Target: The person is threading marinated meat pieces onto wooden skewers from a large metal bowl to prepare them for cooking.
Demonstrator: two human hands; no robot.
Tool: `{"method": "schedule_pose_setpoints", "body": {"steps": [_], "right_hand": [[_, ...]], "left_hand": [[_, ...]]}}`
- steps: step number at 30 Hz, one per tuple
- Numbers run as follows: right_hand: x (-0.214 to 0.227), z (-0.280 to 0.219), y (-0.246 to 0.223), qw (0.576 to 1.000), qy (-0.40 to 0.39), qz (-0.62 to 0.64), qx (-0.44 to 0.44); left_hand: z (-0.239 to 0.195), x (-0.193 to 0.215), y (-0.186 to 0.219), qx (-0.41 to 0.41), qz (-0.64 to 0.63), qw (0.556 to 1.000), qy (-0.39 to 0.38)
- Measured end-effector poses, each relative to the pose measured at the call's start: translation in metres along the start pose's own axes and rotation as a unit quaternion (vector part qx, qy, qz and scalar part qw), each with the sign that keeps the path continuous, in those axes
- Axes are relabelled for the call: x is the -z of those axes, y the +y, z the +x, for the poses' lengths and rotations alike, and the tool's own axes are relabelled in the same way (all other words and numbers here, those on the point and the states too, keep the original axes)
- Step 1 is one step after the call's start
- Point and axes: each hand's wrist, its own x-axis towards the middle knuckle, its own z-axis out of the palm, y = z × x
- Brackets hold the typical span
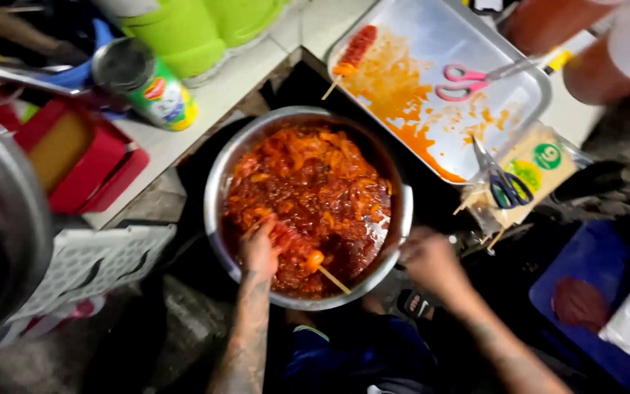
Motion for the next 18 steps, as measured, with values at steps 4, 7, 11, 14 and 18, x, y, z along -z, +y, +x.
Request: {"method": "schedule_pose_setpoints", "body": {"steps": [4, 7, 11, 14, 18], "right_hand": [[-0.071, -0.007, -0.073, 0.897, -0.179, 0.268, -0.301], [-0.073, -0.009, -0.099, 0.816, -0.212, 0.379, -0.381], [-0.072, -0.015, -0.105, 0.813, -0.191, 0.44, -0.33], [-0.067, -0.023, -0.105, 0.819, -0.199, 0.434, -0.319], [-0.083, -0.041, -0.085, 0.818, -0.144, 0.433, -0.35]], "left_hand": [[-0.015, -0.013, 0.008, 0.026, -0.033, 0.999, 0.032], [-0.038, -0.015, 0.025, 0.029, 0.03, 0.999, -0.002], [-0.056, -0.018, 0.045, 0.014, 0.055, 0.997, -0.042], [-0.053, -0.015, 0.056, 0.014, 0.007, 0.998, -0.066], [-0.038, -0.008, 0.062, 0.055, 0.046, 0.993, -0.099]]}}
